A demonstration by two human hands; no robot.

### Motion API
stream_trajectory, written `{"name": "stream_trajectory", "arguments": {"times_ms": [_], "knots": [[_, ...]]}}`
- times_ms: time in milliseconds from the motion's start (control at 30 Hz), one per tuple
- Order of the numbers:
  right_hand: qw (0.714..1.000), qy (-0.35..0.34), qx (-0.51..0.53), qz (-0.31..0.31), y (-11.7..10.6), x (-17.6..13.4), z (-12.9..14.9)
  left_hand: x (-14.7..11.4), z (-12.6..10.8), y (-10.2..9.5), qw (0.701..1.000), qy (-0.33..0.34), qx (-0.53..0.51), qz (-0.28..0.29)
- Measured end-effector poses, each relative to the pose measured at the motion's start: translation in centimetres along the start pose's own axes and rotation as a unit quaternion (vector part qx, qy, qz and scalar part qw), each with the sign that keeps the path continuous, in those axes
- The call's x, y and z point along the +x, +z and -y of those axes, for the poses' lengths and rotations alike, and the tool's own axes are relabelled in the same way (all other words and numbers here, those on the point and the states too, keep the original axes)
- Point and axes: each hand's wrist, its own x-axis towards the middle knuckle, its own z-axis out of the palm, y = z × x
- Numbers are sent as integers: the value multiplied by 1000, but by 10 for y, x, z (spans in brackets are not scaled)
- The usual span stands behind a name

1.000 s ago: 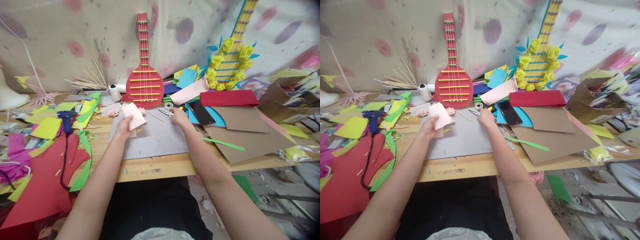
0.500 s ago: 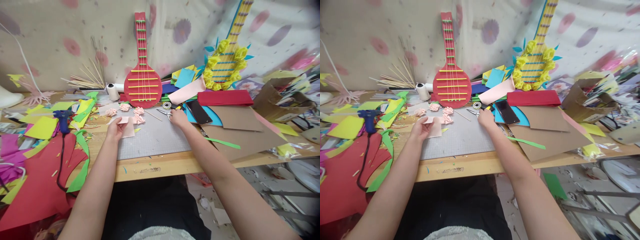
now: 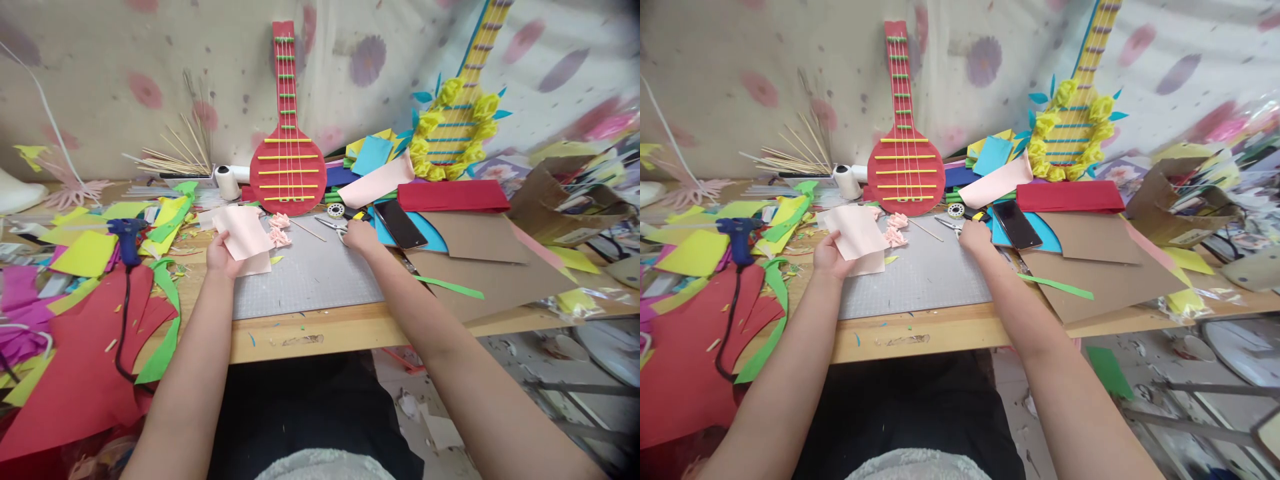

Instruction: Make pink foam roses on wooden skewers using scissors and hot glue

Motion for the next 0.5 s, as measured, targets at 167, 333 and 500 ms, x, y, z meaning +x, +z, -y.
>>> {"name": "stream_trajectory", "arguments": {"times_ms": [167, 333, 500], "knots": [[995, -29, 35, -88, -9, -7, 3, -1, 0, 0, 999, -43, -11, 22], [1000, 1, -13, -1, 0, -2, 2, -11, 4, 8, 997, -38, -10, 62], [999, -17, -40, 9, 3, 4, -3, -7, 13, 9, 998, -34, 39, 36]]}}
